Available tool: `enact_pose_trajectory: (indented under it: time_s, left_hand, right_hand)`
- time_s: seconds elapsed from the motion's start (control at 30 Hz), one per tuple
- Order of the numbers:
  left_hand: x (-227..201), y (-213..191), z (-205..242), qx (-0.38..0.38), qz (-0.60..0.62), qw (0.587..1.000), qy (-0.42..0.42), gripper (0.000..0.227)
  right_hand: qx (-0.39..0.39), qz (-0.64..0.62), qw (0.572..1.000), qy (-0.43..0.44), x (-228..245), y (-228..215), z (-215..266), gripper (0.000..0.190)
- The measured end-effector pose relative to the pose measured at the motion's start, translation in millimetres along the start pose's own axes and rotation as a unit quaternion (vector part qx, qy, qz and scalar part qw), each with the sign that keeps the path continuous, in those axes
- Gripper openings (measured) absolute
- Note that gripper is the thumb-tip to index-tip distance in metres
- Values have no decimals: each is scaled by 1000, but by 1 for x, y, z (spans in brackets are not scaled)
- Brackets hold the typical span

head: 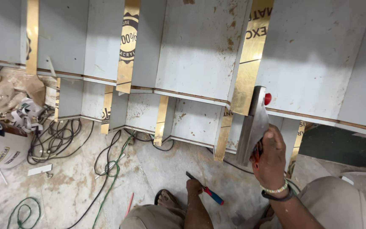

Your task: The person scrapes the edges and corners of a white cabinet using a chisel and a scraper. They work on the bottom edges and vertical supports, removing material and debris from the joints.

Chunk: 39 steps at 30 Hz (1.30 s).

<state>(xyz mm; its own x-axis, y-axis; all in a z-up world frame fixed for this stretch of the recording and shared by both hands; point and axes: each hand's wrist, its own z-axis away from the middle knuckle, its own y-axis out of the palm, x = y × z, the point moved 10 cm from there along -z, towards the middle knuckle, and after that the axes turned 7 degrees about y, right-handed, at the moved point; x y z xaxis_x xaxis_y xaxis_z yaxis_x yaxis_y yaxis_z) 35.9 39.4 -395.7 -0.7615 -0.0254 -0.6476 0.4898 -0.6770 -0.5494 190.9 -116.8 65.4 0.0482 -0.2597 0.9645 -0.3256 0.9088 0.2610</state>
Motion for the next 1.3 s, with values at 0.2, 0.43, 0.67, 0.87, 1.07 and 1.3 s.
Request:
enact_pose_trajectory:
  time_s: [0.2,0.43,0.67,0.87,1.07,1.3]
  left_hand:
    - [-84,-133,2,-365,335,862,106,31]
    - [-410,-233,184,84,323,703,628,65]
    - [-476,-228,216,282,360,666,590,112]
    - [-487,-213,207,362,379,651,549,122]
    - [-493,-217,205,348,323,682,557,120]
    - [-496,-203,193,325,324,689,560,121]
  right_hand:
    - [15,1,1000,2,15,9,-4,46]
    - [-7,69,997,16,40,21,7,48]
    - [-50,46,997,24,18,11,18,43]
    - [-93,576,743,-329,82,50,-1,30]
    - [-52,332,925,-178,102,25,-107,33]
    - [-58,143,987,37,28,7,-2,41]
